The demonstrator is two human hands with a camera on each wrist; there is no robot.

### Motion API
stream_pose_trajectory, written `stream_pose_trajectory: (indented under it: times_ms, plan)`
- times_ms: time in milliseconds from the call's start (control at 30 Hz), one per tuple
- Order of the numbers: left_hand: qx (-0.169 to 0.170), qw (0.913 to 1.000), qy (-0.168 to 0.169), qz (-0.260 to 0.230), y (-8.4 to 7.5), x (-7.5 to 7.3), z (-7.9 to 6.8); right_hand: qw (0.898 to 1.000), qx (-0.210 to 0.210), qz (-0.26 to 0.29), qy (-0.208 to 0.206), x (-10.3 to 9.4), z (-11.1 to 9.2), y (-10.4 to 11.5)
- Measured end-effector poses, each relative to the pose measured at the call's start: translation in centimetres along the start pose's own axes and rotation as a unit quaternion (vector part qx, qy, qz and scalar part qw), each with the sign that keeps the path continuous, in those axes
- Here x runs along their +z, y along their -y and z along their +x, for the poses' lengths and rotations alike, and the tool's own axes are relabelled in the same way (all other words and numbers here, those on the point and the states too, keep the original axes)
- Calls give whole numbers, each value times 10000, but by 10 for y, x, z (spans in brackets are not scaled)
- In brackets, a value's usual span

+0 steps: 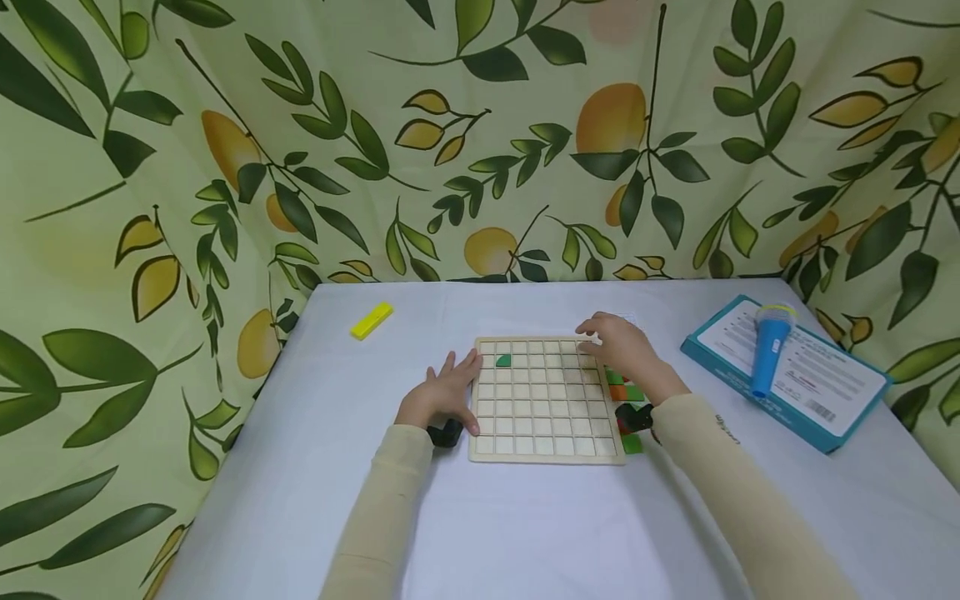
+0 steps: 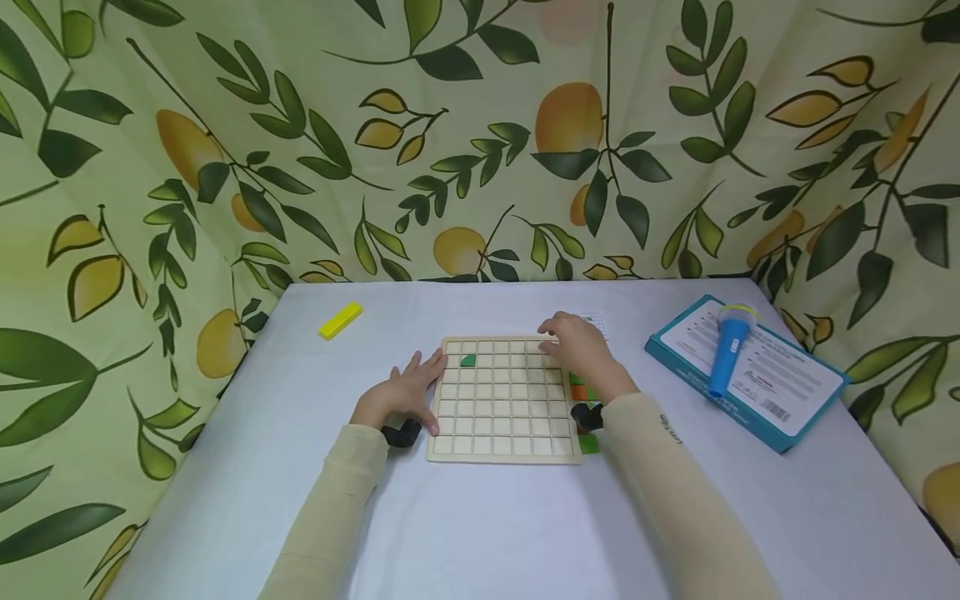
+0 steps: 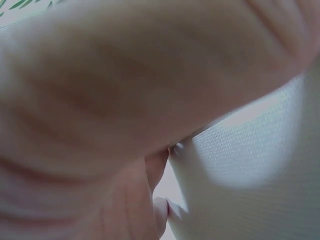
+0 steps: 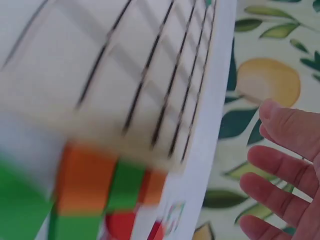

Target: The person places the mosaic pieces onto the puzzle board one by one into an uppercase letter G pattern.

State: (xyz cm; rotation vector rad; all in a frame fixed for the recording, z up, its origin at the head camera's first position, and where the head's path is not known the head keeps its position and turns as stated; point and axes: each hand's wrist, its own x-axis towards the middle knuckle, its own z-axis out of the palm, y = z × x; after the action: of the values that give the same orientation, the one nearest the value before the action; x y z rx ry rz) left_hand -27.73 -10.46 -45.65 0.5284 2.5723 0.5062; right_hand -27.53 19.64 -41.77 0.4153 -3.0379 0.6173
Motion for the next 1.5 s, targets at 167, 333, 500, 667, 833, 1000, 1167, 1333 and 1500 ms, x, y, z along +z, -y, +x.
stream_pose_trajectory:
  times_ms: [167,333,500,667,833,1000,1167,1333,1500]
  plan:
    - [-56,10000,-68,15,5,-5,-2,9993,307,31,224,-3,-6,-19]
    - [43,9999,-112,24,10,-4,-2,9963,630,-44,575,1,-15,-33]
    - [35,9999,-133,2,11,-1,-2,9965,345,-274,707,7,-24,-42]
    - [-32,9999,-95,-18,9,-2,-2,9949,60,-533,857,13,-28,-46]
    - [-6,9999,-86,-68,8,-3,-2,9945,-13,-644,824,17,-29,-47]
    - [61,9999,-57,-113,7,-3,-2,9949,38,-618,791,17,-30,-46]
    - [153,9999,-34,-66,6,0,-1,9940,127,-705,829,17,-30,-45]
    - [127,9999,-36,-30,5,2,0,9935,61,-784,817,18,-30,-42]
    - [145,9999,-29,-28,3,2,1,9926,106,-838,868,18,-31,-43]
